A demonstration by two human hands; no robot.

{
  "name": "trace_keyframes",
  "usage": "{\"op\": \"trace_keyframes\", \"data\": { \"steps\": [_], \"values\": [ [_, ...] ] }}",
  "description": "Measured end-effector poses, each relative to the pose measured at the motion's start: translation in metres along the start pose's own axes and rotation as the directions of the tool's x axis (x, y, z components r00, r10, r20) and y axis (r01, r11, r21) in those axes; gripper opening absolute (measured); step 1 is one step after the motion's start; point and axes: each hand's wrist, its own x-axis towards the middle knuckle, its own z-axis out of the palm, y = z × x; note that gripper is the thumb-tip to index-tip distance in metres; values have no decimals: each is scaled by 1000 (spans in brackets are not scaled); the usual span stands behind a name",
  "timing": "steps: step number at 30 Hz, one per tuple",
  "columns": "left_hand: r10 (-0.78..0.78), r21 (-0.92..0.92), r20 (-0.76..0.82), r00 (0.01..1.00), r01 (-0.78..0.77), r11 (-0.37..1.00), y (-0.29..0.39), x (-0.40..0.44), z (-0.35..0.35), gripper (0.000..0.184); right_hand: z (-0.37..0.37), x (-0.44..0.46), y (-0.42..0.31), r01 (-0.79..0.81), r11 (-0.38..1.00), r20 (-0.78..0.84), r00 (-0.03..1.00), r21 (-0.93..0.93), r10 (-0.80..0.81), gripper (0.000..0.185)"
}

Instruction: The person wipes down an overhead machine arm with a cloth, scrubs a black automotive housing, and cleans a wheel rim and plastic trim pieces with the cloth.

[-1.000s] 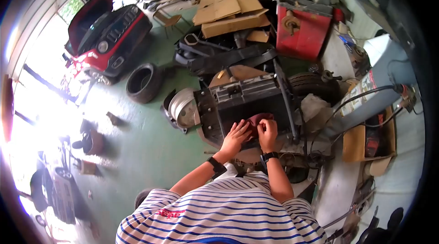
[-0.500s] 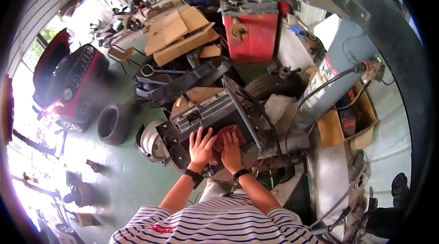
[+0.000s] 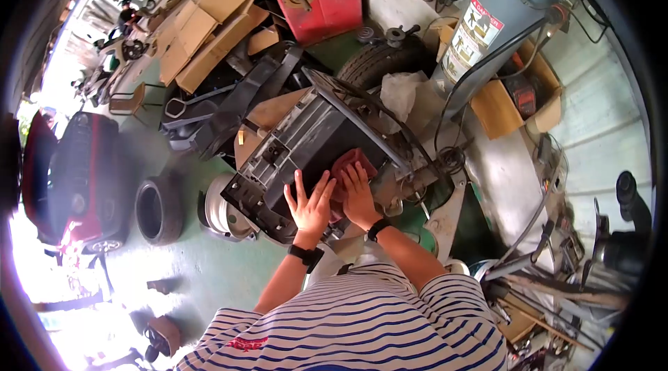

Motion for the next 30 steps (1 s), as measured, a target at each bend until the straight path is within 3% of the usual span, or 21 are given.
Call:
{"op": "trace_keyframes", "data": {
  "steps": [2, 3, 6, 8, 10, 12, 15, 17, 19, 22, 24, 25, 27, 29, 30],
  "values": [
    [35, -103, 70, 997, -28, 994, -1, 4, -19, 37, 3, -3, -9, -55, 998, 18, 998, -17, 55, 59],
    [110, -230, 31, 993, -100, 968, -7, 4, -22, 36, 6, -3, -13, -84, 996, -34, 996, -31, 83, 59],
    [303, -628, -66, 951, -276, 727, -30, -8, -16, 27, 19, 3, -36, -109, 989, -123, 988, -97, 97, 59],
    [298, -736, -44, 954, -232, 635, -49, -17, -41, 29, 29, -7, -62, -222, 968, -208, 959, -116, 195, 61],
    [273, -834, -16, 962, -163, 527, -77, -26, -64, 33, 36, -6, -108, -276, 952, -191, 950, -135, 248, 61],
    [225, -850, -62, 972, -170, 499, -110, -35, -77, 29, 52, -13, -143, -312, 946, -253, 926, -90, 281, 62],
    [137, -861, -37, 990, -101, 498, -151, -48, -91, 25, 81, -39, -164, -368, 911, -282, 908, -183, 310, 65],
    [93, -801, 16, 996, -43, 597, -173, -63, -76, 20, 91, -34, -178, -402, 883, -334, 889, -243, 313, 66],
    [187, -810, 84, 979, -42, 585, -188, -82, -69, 19, 91, -38, -198, -414, 827, -303, 901, -380, 312, 68],
    [326, -816, 171, 930, -51, 575, -196, -100, -59, 22, 83, -41, -202, -406, 828, -290, 906, -387, 309, 71],
    [258, -834, 250, 933, 72, 547, -188, -104, -66, 31, 74, -36, -199, -404, 806, -315, 905, -432, 285, 66],
    [261, -805, 366, 893, 162, 571, -184, -105, -66, 53, 72, -35, -197, -407, 831, -326, 899, -380, 292, 62],
    [341, -785, 405, 848, 131, 605, -176, -110, -70, 61, 69, -32, -192, -392, 850, -344, 899, -352, 272, 48],
    [499, -774, 413, 762, 4, 634, -172, -109, -69, 75, 66, -32, -193, -401, 848, -319, 901, -347, 295, 47],
    [492, -777, 409, 769, 10, 630, -172, -112, -68, 75, 64, -32, -194, -416, 846, -298, 898, -333, 324, 45]
  ]
}}
